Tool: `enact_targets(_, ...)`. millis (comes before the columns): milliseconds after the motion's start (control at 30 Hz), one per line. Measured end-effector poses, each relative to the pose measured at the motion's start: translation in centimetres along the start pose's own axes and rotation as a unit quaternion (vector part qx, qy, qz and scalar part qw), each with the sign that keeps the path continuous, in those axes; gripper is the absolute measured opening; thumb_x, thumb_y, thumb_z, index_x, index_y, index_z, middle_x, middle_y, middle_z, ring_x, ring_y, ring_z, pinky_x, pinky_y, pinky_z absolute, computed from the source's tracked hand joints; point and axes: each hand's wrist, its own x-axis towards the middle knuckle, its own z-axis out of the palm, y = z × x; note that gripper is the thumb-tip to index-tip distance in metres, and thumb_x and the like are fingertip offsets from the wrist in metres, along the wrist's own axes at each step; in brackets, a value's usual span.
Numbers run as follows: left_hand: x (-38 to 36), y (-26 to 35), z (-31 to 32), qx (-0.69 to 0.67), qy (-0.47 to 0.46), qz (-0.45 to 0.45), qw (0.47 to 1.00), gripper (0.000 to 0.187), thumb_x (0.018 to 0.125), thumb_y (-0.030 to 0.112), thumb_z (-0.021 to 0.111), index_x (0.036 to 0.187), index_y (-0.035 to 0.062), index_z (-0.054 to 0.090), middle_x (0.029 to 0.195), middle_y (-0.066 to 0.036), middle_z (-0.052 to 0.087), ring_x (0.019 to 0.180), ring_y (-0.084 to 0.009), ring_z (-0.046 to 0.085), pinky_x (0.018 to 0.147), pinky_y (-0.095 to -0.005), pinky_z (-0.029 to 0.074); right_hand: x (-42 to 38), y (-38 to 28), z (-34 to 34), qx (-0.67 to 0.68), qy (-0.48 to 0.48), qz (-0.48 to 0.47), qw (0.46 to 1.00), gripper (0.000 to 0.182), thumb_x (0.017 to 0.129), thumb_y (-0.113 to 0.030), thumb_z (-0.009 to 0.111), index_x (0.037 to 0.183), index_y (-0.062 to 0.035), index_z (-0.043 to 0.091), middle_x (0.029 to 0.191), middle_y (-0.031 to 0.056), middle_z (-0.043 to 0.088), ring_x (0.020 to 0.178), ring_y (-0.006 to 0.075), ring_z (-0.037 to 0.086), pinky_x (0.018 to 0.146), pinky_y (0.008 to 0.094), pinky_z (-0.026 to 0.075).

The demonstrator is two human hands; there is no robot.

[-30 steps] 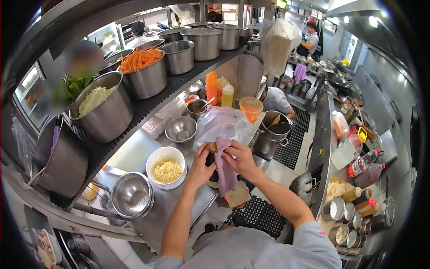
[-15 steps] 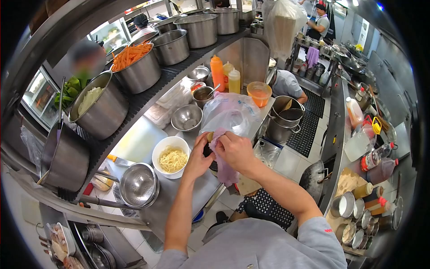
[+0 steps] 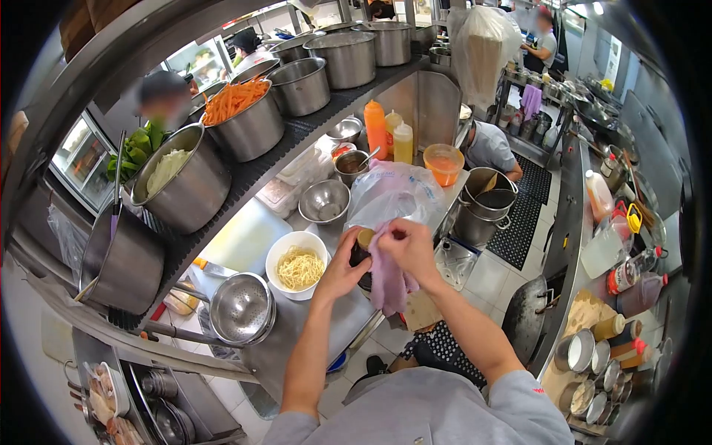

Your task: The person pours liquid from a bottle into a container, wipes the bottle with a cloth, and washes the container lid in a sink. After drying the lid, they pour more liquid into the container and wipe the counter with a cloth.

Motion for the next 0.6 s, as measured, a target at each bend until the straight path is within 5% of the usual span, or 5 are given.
enact_targets(33,0.0,0.1,0.0,-0.004,-0.014,0.004,1.0,0.062,0.08,0.007,0.067,0.135,0.003,0.038,0.137,-0.012,0.037,0.13,-0.0254,0.036,0.107,-0.0348,0.031,0.4,0.7,-0.1,0.03,-0.01,0.086,0.996,0.014,0.072,-0.009,0.066,0.082,0.002,0.067,0.069,0.0082,0.064,0.058,0.0091,0.055,0.054,0.0277,0.046)
enact_targets(200,0.7,-0.8,0.1,-0.043,-0.041,0.004,0.998,0.061,0.08,0.012,0.071,0.132,0.0016,0.041,0.136,-0.013,0.038,0.128,-0.025,0.039,0.106,-0.0343,0.033,1.9,2.2,-0.6,0.163,-0.046,0.132,0.977,0.015,0.077,-0.01,0.064,0.082,0.0042,0.066,0.07,-0.0006,0.062,0.064,0.0053,0.052,0.057,0.0231,0.043)
enact_targets(400,0.5,4.1,5.4,0.106,0.278,-0.052,0.953,0.044,0.073,0.015,0.076,0.109,-0.0008,0.057,0.112,-0.018,0.059,0.11,-0.0313,0.057,0.096,-0.0361,0.043,1.1,4.0,-1.0,0.208,-0.122,0.113,0.964,0.013,0.078,-0.007,0.061,0.087,0.003,0.063,0.07,-0.0019,0.058,0.065,0.0049,0.05,0.059,0.0233,0.043)
enact_targets(533,1.1,1.1,5.2,0.079,0.298,-0.047,0.95,0.041,0.073,0.012,0.074,0.108,-0.0009,0.058,0.115,-0.019,0.06,0.112,-0.0332,0.057,0.096,-0.0362,0.044,1.3,3.9,-1.7,0.152,-0.146,0.002,0.977,0.013,0.078,-0.005,0.06,0.088,0.0026,0.063,0.072,0.0032,0.059,0.064,0.0103,0.053,0.06,0.0261,0.044)
enact_targets(600,1.4,0.3,2.3,0.018,0.137,-0.035,0.99,0.039,0.073,0.009,0.071,0.109,-0.0009,0.058,0.121,-0.02,0.058,0.118,-0.0341,0.055,0.097,-0.0366,0.043,1.3,3.3,-2.0,0.111,-0.163,-0.068,0.978,0.013,0.078,-0.004,0.059,0.089,0.0023,0.063,0.073,0.0058,0.059,0.064,0.0129,0.054,0.06,0.0272,0.045)
